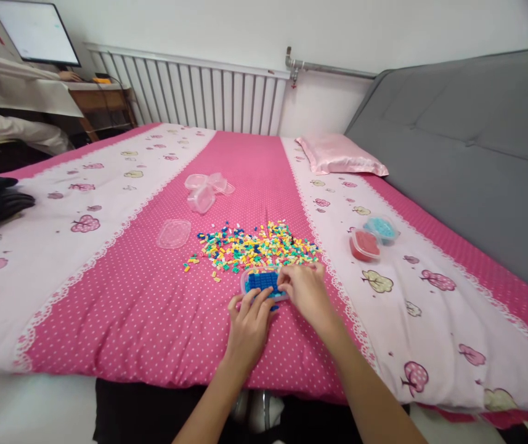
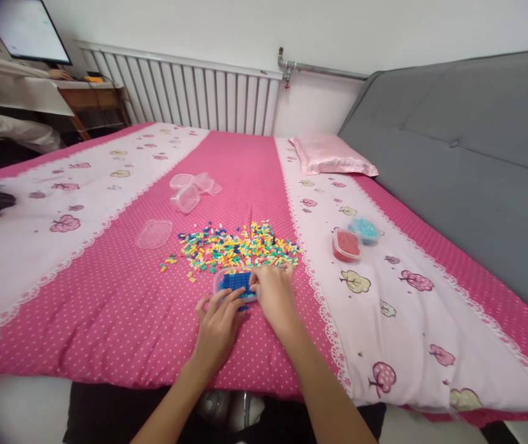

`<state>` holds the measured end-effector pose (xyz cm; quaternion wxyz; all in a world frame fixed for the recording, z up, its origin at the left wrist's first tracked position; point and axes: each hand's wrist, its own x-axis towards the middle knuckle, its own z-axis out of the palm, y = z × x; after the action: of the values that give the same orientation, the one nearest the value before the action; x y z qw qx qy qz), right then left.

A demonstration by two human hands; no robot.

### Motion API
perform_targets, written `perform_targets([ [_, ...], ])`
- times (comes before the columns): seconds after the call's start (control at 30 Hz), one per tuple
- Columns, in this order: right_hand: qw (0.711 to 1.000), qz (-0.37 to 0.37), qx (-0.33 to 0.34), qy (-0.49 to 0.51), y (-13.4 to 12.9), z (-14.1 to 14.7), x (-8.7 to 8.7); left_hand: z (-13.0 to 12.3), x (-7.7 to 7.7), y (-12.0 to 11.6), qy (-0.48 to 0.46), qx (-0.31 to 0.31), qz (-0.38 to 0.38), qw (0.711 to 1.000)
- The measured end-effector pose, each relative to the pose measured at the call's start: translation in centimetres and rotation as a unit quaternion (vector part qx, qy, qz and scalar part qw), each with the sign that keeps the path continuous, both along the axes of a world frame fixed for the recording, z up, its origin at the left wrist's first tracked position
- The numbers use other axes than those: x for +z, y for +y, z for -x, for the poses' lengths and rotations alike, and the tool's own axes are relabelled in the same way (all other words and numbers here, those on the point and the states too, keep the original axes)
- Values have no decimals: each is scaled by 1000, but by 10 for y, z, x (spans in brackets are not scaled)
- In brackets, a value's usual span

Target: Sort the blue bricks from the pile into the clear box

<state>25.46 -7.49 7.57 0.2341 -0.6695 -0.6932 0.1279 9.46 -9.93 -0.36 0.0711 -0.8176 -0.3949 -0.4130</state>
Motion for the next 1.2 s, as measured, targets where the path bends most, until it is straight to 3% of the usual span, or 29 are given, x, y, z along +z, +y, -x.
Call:
perform_targets([
  [0.1,996,-13,5,88,-22,-6,0,5,2,-4,-32,-10,-16,999],
  [0.17,974,-10,15,224,-40,-5,-5,6,2,-7,-60,-15,-24,998],
  [0.23,953,19,23,301,-57,-1,-13,6,3,-8,-78,-21,-19,997],
  [0.4,930,4,-44,364,-70,4,-28,1,1,-8,-78,-56,-26,995],
  [0.53,926,28,-4,376,-63,0,-27,1,-1,-7,-80,-63,-20,995],
  [0.77,964,17,23,266,-50,-7,-20,2,1,-6,-103,-34,-13,994],
  [0.93,998,-3,-36,55,-34,-14,-9,4,-3,-3,-114,0,-3,993],
  [1.03,997,11,-48,-62,-24,-14,-1,3,-3,-3,-108,-7,-4,994],
  [1.2,992,43,-31,-116,-13,-8,9,2,-3,-5,-104,8,8,994],
])
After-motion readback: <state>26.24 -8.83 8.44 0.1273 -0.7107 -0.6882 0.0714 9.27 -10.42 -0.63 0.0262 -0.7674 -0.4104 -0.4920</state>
